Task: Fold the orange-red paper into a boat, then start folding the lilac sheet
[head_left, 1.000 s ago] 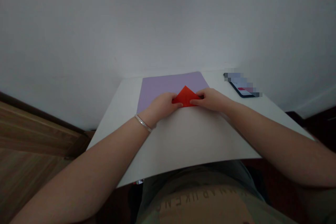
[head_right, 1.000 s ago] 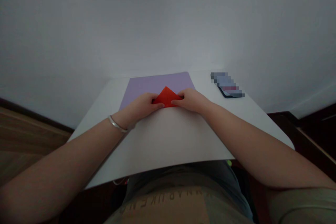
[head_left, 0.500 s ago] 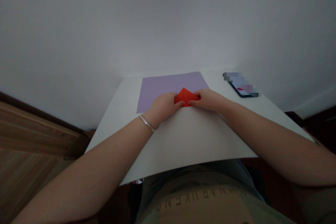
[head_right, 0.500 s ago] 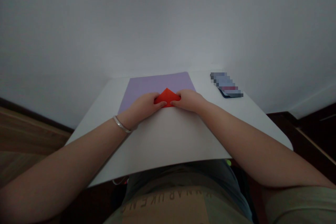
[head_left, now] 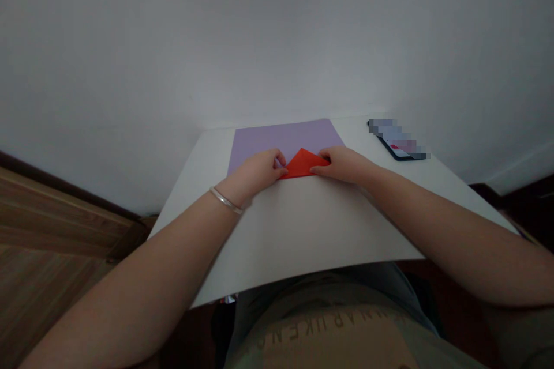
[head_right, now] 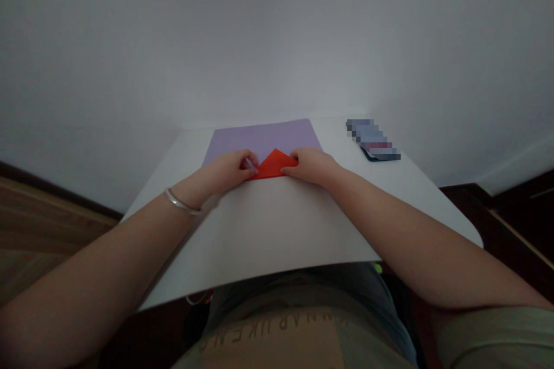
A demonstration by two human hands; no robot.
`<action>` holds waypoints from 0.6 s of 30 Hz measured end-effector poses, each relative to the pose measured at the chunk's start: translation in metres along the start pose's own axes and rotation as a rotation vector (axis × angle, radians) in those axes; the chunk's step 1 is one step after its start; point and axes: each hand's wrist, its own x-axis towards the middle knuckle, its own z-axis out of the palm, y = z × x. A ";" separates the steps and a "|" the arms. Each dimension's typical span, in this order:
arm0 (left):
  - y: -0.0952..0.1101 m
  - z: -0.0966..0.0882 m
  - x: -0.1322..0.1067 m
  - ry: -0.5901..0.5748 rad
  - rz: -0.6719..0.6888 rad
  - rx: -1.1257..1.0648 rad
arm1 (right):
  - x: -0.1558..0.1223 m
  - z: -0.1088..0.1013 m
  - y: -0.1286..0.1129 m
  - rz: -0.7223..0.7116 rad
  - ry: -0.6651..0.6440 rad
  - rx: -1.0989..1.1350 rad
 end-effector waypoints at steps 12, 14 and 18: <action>0.007 0.004 -0.006 0.105 0.305 0.117 | -0.002 -0.007 -0.004 -0.013 -0.020 0.029; 0.012 0.010 -0.008 0.152 0.455 0.190 | -0.002 -0.009 -0.007 -0.031 -0.013 0.034; 0.015 0.020 -0.011 0.001 0.509 0.310 | -0.001 -0.009 -0.012 -0.039 0.008 -0.003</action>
